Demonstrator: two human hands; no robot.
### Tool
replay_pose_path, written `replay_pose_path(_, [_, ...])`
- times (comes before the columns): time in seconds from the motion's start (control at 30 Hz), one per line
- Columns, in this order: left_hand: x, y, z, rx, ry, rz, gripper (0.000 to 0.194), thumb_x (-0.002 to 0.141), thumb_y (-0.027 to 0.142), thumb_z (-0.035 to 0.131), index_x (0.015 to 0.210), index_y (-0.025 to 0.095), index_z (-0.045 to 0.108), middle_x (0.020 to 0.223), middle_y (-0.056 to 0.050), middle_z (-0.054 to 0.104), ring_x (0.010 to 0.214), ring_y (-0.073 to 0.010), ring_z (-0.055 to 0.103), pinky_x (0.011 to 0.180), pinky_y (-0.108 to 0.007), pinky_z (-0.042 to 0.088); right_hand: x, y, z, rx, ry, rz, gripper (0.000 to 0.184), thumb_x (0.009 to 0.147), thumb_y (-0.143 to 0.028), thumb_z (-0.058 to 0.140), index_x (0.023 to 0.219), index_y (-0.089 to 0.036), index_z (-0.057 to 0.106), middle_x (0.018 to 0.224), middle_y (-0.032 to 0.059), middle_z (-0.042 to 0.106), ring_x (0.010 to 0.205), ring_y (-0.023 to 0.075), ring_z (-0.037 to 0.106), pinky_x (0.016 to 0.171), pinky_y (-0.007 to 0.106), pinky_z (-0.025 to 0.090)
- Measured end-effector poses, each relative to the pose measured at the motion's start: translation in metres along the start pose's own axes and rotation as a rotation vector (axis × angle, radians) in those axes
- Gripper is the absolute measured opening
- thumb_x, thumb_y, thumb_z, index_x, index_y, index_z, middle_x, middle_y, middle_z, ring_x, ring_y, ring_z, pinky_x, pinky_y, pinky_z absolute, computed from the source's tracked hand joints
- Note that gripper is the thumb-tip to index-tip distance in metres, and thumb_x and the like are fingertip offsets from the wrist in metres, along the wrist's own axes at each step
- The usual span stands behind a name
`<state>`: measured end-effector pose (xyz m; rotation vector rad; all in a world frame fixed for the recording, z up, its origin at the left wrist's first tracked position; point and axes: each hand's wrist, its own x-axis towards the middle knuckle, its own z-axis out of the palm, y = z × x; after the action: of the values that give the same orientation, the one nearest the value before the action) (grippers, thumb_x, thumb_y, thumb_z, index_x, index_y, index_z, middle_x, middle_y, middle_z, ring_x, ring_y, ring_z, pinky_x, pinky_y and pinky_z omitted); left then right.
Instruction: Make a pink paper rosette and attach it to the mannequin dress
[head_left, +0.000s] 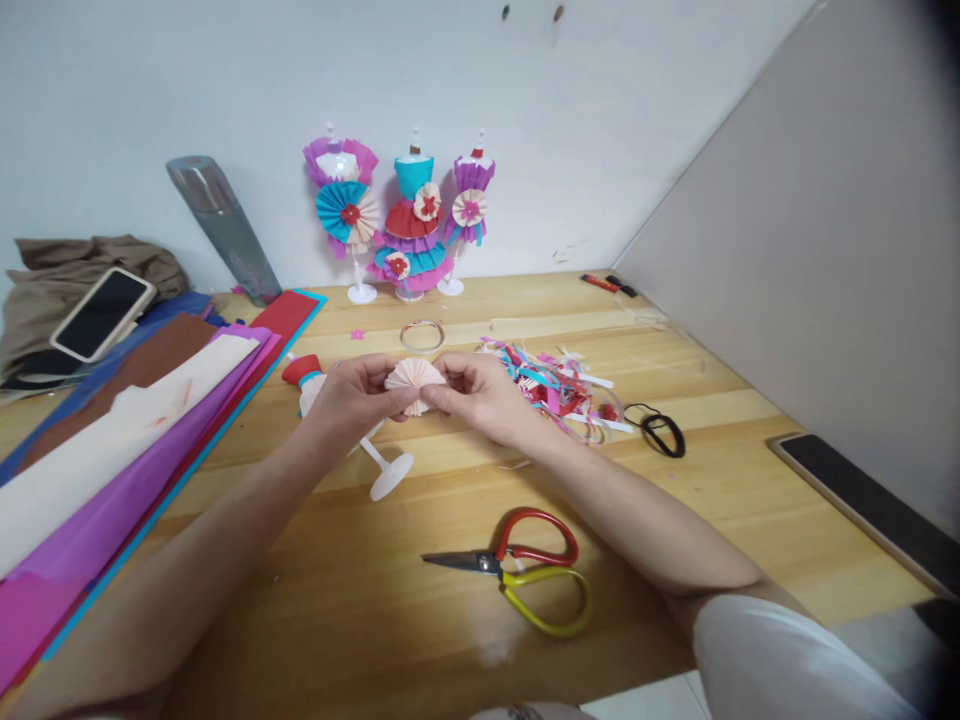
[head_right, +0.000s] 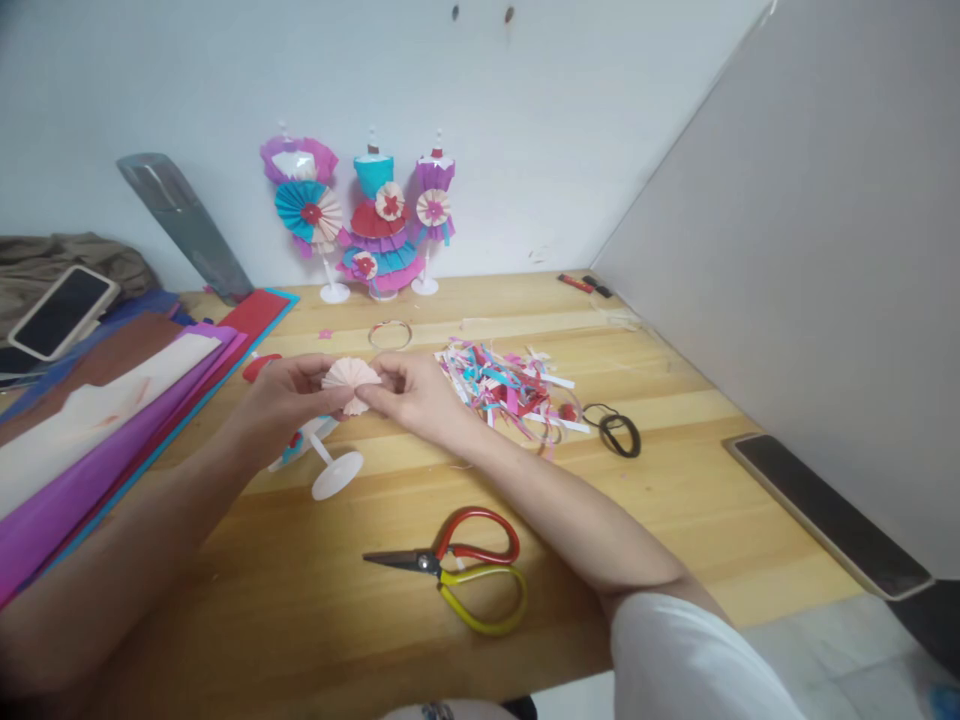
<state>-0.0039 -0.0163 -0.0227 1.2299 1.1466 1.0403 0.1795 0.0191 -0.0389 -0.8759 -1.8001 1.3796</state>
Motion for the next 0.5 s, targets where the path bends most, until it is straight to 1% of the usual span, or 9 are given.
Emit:
replay_pose_path(0.1, [-0.0005, -0.0012, 0.0006, 0.025, 0.038, 0.058, 0.028, 0.058, 0.031, 0.09, 0.077, 0.017, 0.074, 0.068, -0.001, 0.07, 0.063, -0.0133, 0.061, 0.061, -0.025, 0.051, 0.0016, -0.0004, 0.0011, 0.08, 0.039, -0.007, 0.027, 0.069, -0.039, 0.076, 0.077, -0.019, 0.061, 0.062, -0.0044, 0.058, 0.054, 0.0098, 0.047, 0.053, 0.024, 0.036])
replay_pose_path(0.17, [-0.0005, -0.0037, -0.0001, 0.056, 0.058, 0.09, 0.025, 0.06, 0.029, 0.088, 0.076, 0.017, 0.073, 0.068, 0.0, 0.07, 0.064, -0.0136, 0.061, 0.062, -0.026, 0.049, 0.0025, 0.0003, 0.0008, 0.087, 0.072, -0.019, 0.029, 0.067, -0.04, 0.078, 0.081, -0.019, 0.062, 0.068, -0.0033, 0.061, 0.057, 0.0103, 0.051, 0.056, 0.025, 0.04])
replay_pose_path(0.23, [-0.0005, -0.0064, -0.0009, 0.121, 0.067, 0.106, 0.021, 0.063, 0.029, 0.084, 0.076, 0.017, 0.073, 0.069, 0.0, 0.07, 0.066, -0.0148, 0.062, 0.064, -0.027, 0.048, 0.0027, 0.0015, -0.0003, 0.02, 0.111, -0.054, 0.028, 0.068, -0.039, 0.077, 0.082, -0.019, 0.063, 0.069, -0.0026, 0.062, 0.06, 0.011, 0.053, 0.059, 0.026, 0.041])
replay_pose_path(0.3, [-0.0007, -0.0076, -0.001, 0.157, 0.064, 0.119, 0.02, 0.066, 0.029, 0.082, 0.08, 0.017, 0.074, 0.072, -0.001, 0.071, 0.069, -0.0161, 0.064, 0.066, -0.028, 0.049, 0.0023, 0.0027, -0.0016, -0.08, 0.142, -0.102, 0.021, 0.071, -0.036, 0.074, 0.079, -0.019, 0.064, 0.066, -0.0027, 0.061, 0.059, 0.011, 0.051, 0.059, 0.026, 0.04])
replay_pose_path(0.37, [-0.0011, -0.0062, 0.0001, 0.118, 0.051, 0.112, 0.028, 0.065, 0.027, 0.083, 0.09, 0.018, 0.077, 0.079, -0.002, 0.075, 0.073, -0.0173, 0.066, 0.07, -0.029, 0.051, 0.0016, 0.0031, -0.0025, -0.137, 0.158, -0.134, 0.017, 0.074, -0.034, 0.071, 0.074, -0.019, 0.063, 0.064, -0.0023, 0.061, 0.058, 0.0109, 0.05, 0.058, 0.026, 0.038])
replay_pose_path(0.43, [-0.0019, -0.0032, 0.0019, 0.038, 0.025, 0.086, 0.041, 0.061, 0.026, 0.086, 0.1, 0.018, 0.077, 0.085, -0.003, 0.077, 0.078, -0.0185, 0.069, 0.075, -0.03, 0.054, 0.0012, 0.0024, -0.0027, -0.115, 0.169, -0.132, 0.018, 0.075, -0.035, 0.069, 0.073, -0.019, 0.063, 0.064, -0.0021, 0.061, 0.057, 0.0106, 0.049, 0.057, 0.026, 0.038])
replay_pose_path(0.5, [-0.0024, -0.0006, 0.0036, -0.027, -0.007, 0.059, 0.044, 0.058, 0.025, 0.089, 0.1, 0.018, 0.078, 0.085, -0.003, 0.077, 0.08, -0.0189, 0.07, 0.078, -0.031, 0.055, 0.0011, 0.0009, -0.0024, -0.042, 0.172, -0.102, 0.02, 0.074, -0.038, 0.069, 0.073, -0.019, 0.062, 0.062, -0.0028, 0.059, 0.055, 0.0103, 0.049, 0.055, 0.026, 0.037])
